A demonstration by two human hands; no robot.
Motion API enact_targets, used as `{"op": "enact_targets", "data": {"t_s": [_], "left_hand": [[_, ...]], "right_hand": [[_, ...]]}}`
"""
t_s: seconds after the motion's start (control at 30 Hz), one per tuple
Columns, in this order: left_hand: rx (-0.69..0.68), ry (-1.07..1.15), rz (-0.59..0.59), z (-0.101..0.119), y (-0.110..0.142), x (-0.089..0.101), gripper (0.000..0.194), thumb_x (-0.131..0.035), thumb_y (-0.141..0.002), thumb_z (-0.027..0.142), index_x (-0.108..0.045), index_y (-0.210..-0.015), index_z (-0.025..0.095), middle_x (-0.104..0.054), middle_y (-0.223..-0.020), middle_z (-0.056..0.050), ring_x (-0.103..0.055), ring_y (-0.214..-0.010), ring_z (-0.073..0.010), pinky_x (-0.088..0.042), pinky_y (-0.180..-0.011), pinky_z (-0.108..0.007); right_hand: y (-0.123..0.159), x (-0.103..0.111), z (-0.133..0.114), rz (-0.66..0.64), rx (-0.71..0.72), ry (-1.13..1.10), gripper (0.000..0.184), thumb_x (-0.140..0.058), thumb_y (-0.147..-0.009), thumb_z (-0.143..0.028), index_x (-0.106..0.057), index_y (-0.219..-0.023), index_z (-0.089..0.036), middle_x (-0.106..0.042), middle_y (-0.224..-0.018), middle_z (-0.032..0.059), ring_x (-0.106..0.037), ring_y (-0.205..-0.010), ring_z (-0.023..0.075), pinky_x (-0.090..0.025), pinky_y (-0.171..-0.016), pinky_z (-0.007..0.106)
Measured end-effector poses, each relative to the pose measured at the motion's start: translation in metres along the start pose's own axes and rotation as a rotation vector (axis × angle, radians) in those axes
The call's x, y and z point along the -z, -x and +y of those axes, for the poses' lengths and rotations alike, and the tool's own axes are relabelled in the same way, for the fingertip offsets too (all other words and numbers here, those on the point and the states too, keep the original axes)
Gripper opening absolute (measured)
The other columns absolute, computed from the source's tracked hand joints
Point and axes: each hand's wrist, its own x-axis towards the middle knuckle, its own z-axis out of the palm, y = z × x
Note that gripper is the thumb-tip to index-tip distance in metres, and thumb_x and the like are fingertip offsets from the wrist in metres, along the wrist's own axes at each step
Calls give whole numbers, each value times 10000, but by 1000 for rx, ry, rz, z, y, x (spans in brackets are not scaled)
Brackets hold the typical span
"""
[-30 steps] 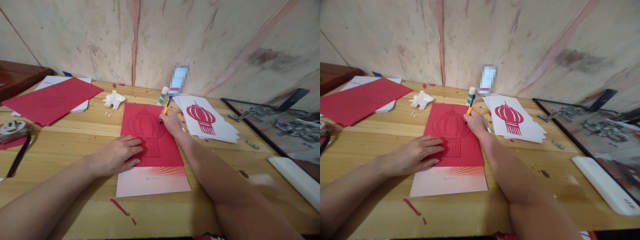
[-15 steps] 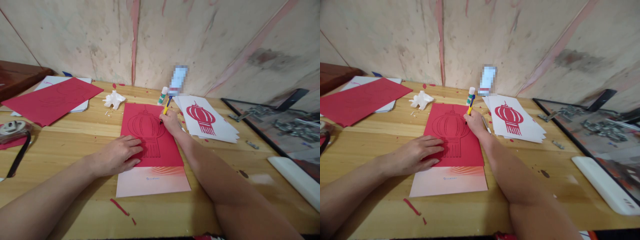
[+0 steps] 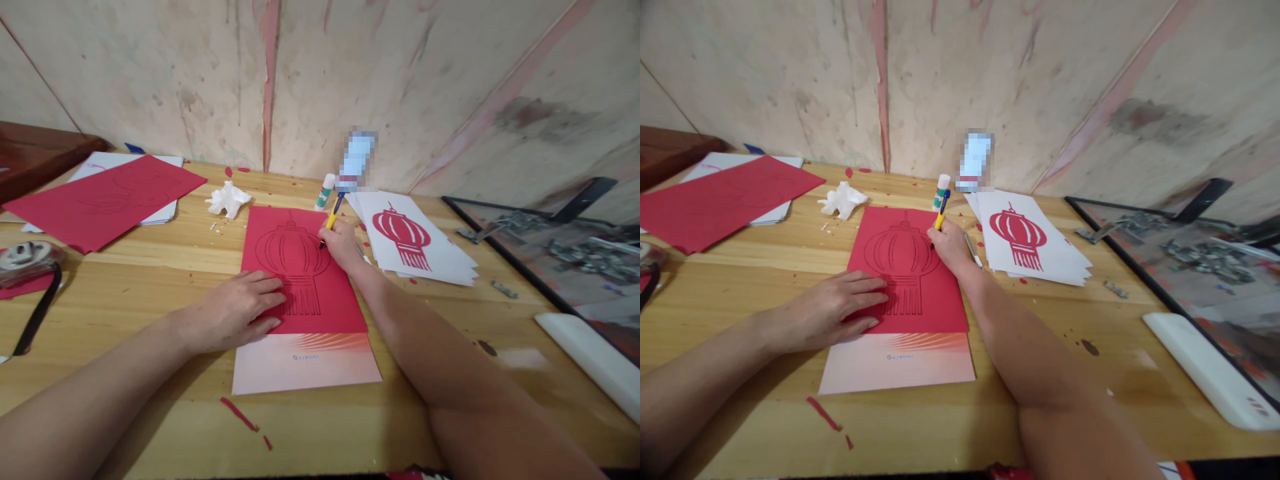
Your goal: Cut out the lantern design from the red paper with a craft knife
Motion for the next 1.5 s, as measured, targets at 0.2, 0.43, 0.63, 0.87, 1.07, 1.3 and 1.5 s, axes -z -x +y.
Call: {"op": "enact_targets", "data": {"t_s": [0.2, 0.43, 0.63, 0.87, 1.07, 1.3, 1.5], "left_hand": [[2, 7, 6, 0, 0, -1, 280, -538, -952, 280, -693, -1155, 165, -675, -1244, -151, -635, -1154, -291, -532, -961, -462], [4, -1, -1, 0, 0, 0, 288, -529, -957, 290, -689, -1159, 161, -669, -1253, -156, -636, -1147, -291, -531, -956, -466], [-1, 14, 7, 0, 0, 0, 279, -531, -955, 281, -691, -1153, 166, -670, -1247, -154, -638, -1143, -292, -532, -951, -463], [6, -4, 0, -1, 1, -1, 279, -547, -952, 292, -683, -1169, 181, -669, -1257, -131, -634, -1147, -268, -529, -962, -436], [7, 19, 11, 0, 0, 0, 277, -540, -954, 290, -688, -1160, 179, -678, -1239, -136, -639, -1146, -274, -535, -958, -453], [8, -21, -20, 1, -1, 1, 303, -512, -964, 299, -685, -1169, 158, -669, -1256, -149, -641, -1135, -291, -544, -941, -468], [7, 5, 2, 0, 0, 0, 285, -532, -955, 295, -689, -1163, 179, -673, -1251, -135, -636, -1149, -279, -535, -957, -445]], "right_hand": [[0, 0, 1, -22, 1, -3, 128, -486, -661, -340, -482, -612, -221, -513, -601, 6, -483, -640, 191, -360, -627, 331], [1, 1, -2, -4, 4, 4, 113, -484, -664, -324, -475, -612, -224, -524, -613, 13, -492, -639, 196, -362, -629, 341], [2, 1, -3, -20, 7, 4, 123, -487, -656, -327, -476, -600, -218, -516, -590, 7, -491, -624, 187, -342, -602, 326], [0, -1, 2, -17, 5, -23, 149, -479, -635, -358, -477, -593, -216, -501, -574, 0, -470, -620, 176, -326, -602, 317], [0, -1, 2, -17, 8, -37, 141, -485, -647, -346, -481, -598, -214, -498, -573, -1, -461, -617, 173, -330, -604, 317], [0, 0, 1, -29, -9, -24, 140, -514, -650, -307, -475, -557, -210, -488, -556, -4, -471, -607, 173, -330, -597, 319], [0, 0, 2, -5, -6, -47, 133, -533, -661, -292, -491, -568, -207, -505, -553, -8, -472, -605, 172, -331, -589, 312]]}}
